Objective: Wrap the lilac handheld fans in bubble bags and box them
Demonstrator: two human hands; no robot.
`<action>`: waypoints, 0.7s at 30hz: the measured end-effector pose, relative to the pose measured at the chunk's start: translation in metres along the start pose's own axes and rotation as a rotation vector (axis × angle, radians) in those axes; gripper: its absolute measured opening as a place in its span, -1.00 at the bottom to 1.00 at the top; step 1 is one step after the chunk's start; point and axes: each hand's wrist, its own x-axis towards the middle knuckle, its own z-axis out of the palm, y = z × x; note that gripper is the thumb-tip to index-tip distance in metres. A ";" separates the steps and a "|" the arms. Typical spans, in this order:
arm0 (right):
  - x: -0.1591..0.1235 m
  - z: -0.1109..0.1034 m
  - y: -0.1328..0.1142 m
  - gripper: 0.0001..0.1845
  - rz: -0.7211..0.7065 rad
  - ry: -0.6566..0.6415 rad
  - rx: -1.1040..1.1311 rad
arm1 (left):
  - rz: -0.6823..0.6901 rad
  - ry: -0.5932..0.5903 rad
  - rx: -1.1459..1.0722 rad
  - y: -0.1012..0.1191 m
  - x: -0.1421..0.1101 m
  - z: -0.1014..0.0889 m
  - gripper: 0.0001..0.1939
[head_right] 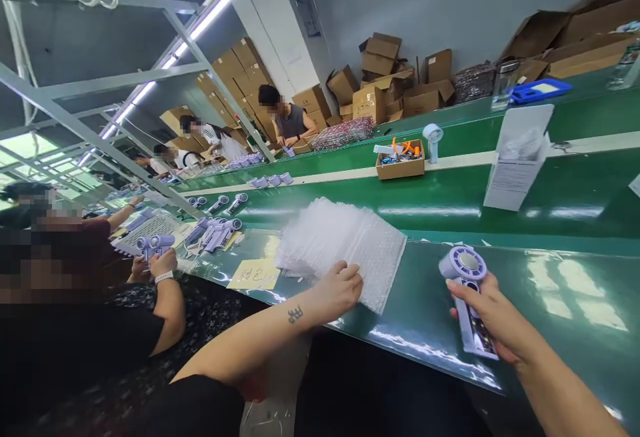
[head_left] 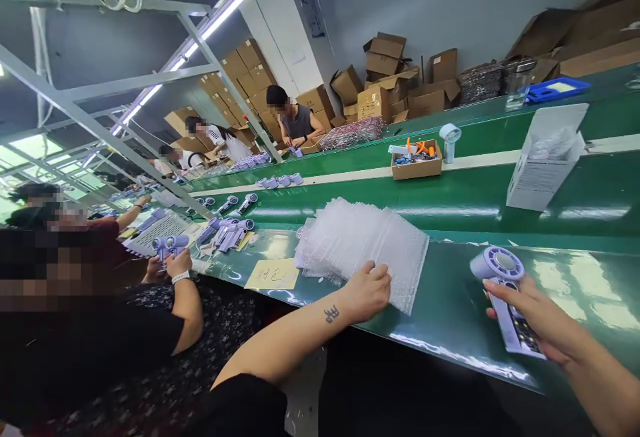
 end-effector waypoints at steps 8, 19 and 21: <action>-0.032 -0.034 0.019 -0.37 0.069 -0.111 0.166 | -0.257 -0.164 -0.618 0.000 0.054 -0.008 -0.67; -0.060 -0.014 0.030 -0.49 0.006 -0.374 0.330 | -0.587 0.225 -1.240 0.053 0.118 0.020 -0.82; -0.061 -0.009 0.030 -0.43 0.005 -0.368 0.285 | -0.471 0.229 -1.224 0.059 0.119 0.020 -0.80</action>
